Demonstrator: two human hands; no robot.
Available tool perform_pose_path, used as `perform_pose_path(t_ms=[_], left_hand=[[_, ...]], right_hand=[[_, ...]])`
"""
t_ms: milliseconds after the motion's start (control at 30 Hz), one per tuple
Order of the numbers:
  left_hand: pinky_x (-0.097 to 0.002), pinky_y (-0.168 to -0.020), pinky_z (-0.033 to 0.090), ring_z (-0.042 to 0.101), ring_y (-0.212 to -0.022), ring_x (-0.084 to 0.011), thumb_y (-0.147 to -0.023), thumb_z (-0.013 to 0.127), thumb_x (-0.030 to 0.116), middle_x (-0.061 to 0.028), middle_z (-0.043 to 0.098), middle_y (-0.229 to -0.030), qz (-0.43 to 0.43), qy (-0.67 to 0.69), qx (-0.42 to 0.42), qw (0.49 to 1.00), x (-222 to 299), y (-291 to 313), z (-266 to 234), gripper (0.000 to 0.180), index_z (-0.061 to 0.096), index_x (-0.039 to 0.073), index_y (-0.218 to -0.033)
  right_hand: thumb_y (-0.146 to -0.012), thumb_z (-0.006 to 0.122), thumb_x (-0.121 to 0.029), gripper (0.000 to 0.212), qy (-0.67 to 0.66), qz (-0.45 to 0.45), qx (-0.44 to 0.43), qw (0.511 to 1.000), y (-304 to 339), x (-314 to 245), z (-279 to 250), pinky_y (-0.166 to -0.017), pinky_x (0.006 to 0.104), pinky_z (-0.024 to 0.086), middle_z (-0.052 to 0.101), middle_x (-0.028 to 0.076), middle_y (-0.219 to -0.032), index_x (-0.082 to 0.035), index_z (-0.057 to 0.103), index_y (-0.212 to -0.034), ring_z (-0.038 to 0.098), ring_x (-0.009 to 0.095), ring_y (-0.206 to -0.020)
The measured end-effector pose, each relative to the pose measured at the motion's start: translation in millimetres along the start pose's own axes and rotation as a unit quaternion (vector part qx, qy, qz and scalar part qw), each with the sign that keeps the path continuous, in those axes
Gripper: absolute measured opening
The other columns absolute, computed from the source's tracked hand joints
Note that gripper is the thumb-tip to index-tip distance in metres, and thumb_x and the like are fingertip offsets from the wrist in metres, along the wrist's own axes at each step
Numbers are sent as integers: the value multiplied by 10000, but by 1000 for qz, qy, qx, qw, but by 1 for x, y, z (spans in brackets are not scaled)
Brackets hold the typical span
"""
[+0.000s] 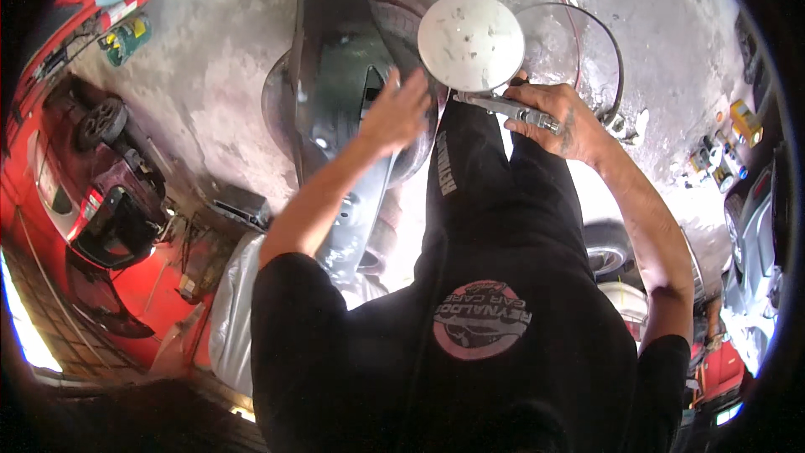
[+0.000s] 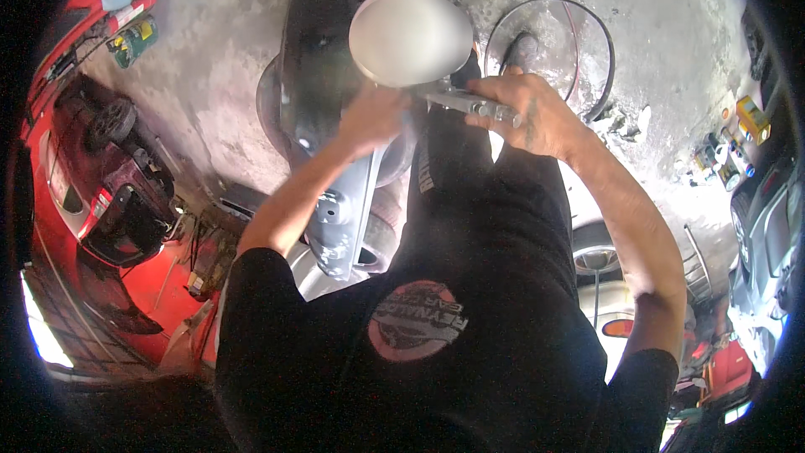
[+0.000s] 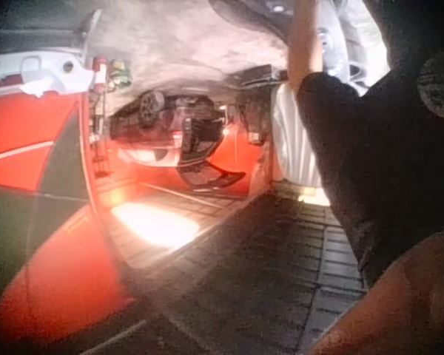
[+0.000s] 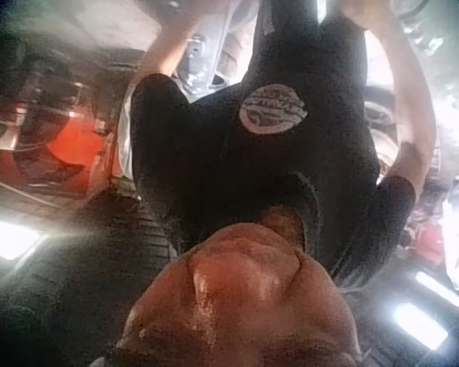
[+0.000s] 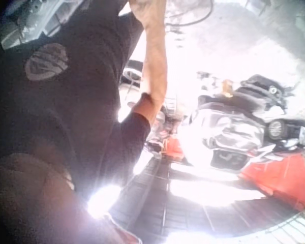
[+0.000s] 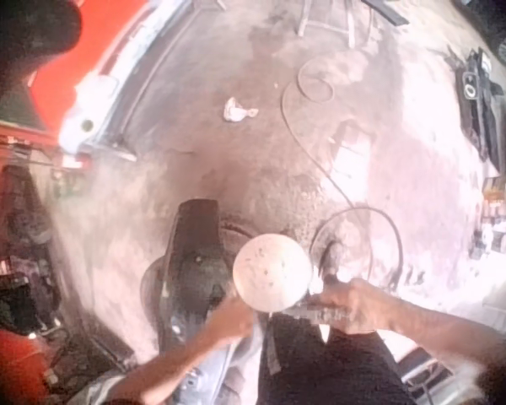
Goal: The person uses a spray gun to apply a coat of paint to a detached car bumper. They move the spray gun in steady, sweeping motions across the surface, frequently touching the bumper with their left hand to check the finish. The person rotates the bumper to access different angles and continues spraying until the entire visible surface is covered.
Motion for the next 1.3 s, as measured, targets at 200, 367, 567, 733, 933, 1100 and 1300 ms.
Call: perform_pose_path(t_ms=[200,367,567,733,933,1100,1300], left_hand=[[-418,-1161,457,548,-1406,-313,-1127,491,335,-171,585,-1521,-133,412,75,898,107,54,74,456,622,28,-1437],[-318,-1083,482,628,-1290,-184,-1141,458,524,-94,689,-1387,-355,894,54,269,166,65,183,630,560,39,-1530],[-356,-1145,445,605,-1326,-249,-1097,533,567,-154,649,-1425,-284,903,111,303,144,32,202,707,514,39,-1567],[-434,-1242,356,431,-1508,-414,-1064,623,485,-312,411,-1629,-269,679,212,649,102,18,109,689,497,51,-1584],[-474,-1251,339,345,-1561,-466,-1049,657,411,-282,369,-1675,-165,533,130,820,90,21,8,630,539,58,-1557],[-442,-1216,397,499,-1477,-402,-1085,604,302,-265,523,-1576,-186,638,208,717,66,7,2,501,601,-14,-1474],[-410,-1159,466,641,-1337,-324,-1117,569,322,-192,696,-1401,-262,688,235,634,26,13,25,483,623,-41,-1432]], right_hand=[[-925,822,-228,425,-6,-13,-17,1000,13,-2,5,-897,449,580,784,204,-1090,8,732,-1267,751,362,-989],[-933,816,-226,415,-12,-7,-15,1000,17,-10,5,-880,459,593,782,219,-1093,12,731,-1262,765,373,-976],[-926,820,-231,415,10,9,-33,999,7,-24,7,-861,456,595,782,218,-1091,16,733,-1249,766,372,-964],[-923,820,-232,400,9,-13,-16,1000,1,-31,1,-847,463,594,777,222,-1070,10,738,-1231,759,394,-950],[-921,817,-216,392,-3,-3,4,1000,2,-31,-1,-838,473,595,767,231,-1063,11,729,-1229,746,423,-954],[-912,821,-190,385,-15,-17,9,1000,1,-34,-4,-837,476,595,764,235,-1071,20,726,-1220,745,426,-956],[-915,823,-183,384,-15,-17,5,1000,1,-36,-9,-846,467,603,764,223,-1076,25,724,-1223,754,402,-955]])
Point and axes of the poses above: each hand's wrist, its own y-axis away from the middle knuckle, its own z-axis out of the palm, x = y × z, the point moved 8 cm from there along -y, towards the middle knuckle
